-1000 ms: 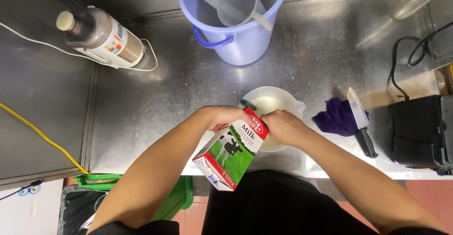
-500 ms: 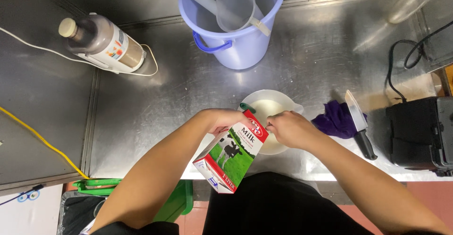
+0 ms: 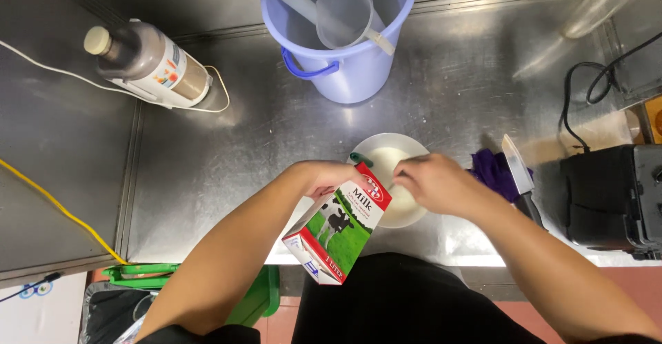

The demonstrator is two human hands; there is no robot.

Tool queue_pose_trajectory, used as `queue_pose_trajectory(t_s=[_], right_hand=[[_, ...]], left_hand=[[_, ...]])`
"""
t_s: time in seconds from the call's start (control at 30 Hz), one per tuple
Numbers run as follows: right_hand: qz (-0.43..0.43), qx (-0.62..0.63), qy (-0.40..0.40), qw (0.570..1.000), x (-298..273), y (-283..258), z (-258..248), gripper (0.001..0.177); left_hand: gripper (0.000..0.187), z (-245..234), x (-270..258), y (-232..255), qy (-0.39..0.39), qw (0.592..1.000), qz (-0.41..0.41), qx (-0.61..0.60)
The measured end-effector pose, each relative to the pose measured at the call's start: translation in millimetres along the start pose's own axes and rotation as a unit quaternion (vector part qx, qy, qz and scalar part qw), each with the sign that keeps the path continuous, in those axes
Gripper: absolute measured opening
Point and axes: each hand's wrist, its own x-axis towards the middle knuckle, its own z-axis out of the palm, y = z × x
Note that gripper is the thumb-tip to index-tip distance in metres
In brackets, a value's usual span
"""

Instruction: Stirring a beverage base in a pitcher and adding milk from a carton.

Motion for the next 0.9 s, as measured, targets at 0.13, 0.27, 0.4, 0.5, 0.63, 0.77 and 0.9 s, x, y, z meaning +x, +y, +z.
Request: queue_pose_trajectory(t_s=[0.13, 0.27, 0.4, 0.5, 0.63, 0.77, 0.9], right_hand=[[0.009, -0.011, -0.068, 0.998, 4, 17, 39, 0.017], [0.062, -0.112, -0.135, 0.983, 8, 7, 45, 0.018], [0.040, -0.073, -0.123, 0.989, 6, 8, 32, 0.021], [0.024, -0.042, -0.057, 0.997, 3, -4, 3, 0.020], [0.006, -0.040, -0.065, 0.997, 8, 16, 27, 0.017], [-0.012, -0.093, -0.087, 0.992, 10, 12, 46, 0.017], [0.019, -0.153, -0.131, 0.979, 18, 21, 50, 0.016]], left_hand=[[0.049, -3, 4, -4, -0.019, 1.000, 0.010, 0.000], [0.050, 4, -9, 4, 0.008, 1.000, 0.002, 0.025], [0.051, 0, 3, -4, -0.008, 1.000, 0.018, -0.001], [0.050, 0, -5, 0, -0.005, 1.000, 0.021, 0.001], [0.046, 0, 2, -1, -0.002, 1.000, 0.018, 0.003], [0.045, 0, 0, -6, -0.021, 0.999, 0.027, -0.011], [0.043, 0, 0, -1, 0.000, 1.000, 0.022, 0.001]])
